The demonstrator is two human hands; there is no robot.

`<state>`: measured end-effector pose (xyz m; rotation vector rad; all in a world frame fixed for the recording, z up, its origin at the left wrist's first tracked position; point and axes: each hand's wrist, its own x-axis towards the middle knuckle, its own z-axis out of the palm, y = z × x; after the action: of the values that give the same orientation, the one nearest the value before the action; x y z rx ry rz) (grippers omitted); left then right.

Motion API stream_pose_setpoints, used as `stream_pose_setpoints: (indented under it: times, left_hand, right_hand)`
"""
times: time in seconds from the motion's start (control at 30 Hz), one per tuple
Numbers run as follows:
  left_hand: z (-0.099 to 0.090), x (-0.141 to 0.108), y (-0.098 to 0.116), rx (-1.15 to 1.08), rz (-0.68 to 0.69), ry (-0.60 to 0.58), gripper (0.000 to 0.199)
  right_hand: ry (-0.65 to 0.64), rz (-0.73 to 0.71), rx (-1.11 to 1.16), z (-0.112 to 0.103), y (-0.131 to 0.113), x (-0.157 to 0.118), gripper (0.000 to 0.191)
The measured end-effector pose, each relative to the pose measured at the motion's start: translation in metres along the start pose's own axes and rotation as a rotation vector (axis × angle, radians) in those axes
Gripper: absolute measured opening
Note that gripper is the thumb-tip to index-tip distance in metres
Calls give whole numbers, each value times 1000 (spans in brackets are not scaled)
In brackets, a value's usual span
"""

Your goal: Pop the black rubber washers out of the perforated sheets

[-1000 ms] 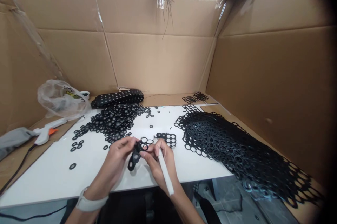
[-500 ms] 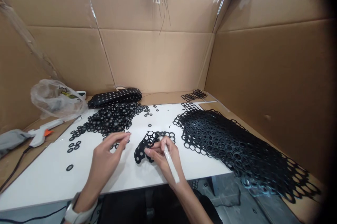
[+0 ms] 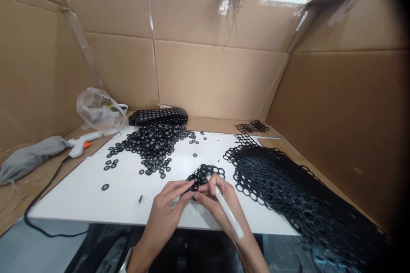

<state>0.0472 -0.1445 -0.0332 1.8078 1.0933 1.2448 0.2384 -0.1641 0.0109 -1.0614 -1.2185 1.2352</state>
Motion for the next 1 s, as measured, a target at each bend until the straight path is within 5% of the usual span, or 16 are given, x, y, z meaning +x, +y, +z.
stream_pose_setpoints:
  times: [0.27, 0.57, 1.0]
  left_hand:
    - [3, 6, -5, 17, 42, -39, 27]
    - [-1, 16, -1, -180, -291, -61, 16]
    - [-3, 16, -7, -210, -275, -71, 11]
  right_hand:
    - [41, -94, -431, -5, 5, 3, 32]
    - [-85, -65, -387, -15, -1, 3, 31]
    - [-155, 21, -322, -20, -3, -1, 35]
